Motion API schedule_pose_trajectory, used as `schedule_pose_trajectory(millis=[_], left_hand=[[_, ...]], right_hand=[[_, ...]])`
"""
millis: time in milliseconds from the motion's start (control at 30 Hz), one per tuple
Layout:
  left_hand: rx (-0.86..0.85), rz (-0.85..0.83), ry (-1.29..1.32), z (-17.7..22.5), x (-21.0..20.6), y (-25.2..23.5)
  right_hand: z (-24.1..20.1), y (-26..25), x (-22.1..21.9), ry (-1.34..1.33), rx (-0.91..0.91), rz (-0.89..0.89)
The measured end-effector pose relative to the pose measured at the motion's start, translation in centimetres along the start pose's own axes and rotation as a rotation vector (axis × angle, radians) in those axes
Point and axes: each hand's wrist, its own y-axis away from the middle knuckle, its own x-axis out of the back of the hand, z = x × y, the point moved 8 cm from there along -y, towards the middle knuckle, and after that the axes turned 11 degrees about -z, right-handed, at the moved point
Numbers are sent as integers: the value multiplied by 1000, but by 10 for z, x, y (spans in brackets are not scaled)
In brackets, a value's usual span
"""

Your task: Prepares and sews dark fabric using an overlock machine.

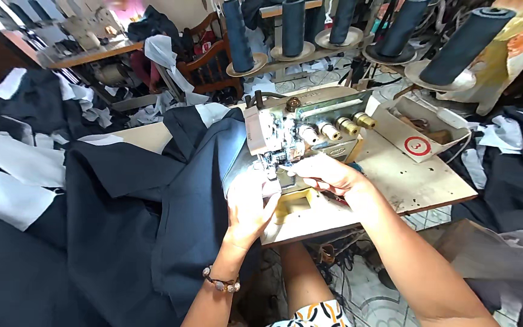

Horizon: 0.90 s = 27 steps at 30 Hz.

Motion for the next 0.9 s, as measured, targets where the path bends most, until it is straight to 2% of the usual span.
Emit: schedule_pose_trajectory(millis=[267,600,900], left_hand=[[8,-3,-4,0,0,0],[108,-78,87,-2,3,-4],[97,-50,88,-2,4,-3]], right_hand=[[8,44,11,-39,34,212],[22,83,11,-166,119,257],[32,98,21,-163,135,345]])
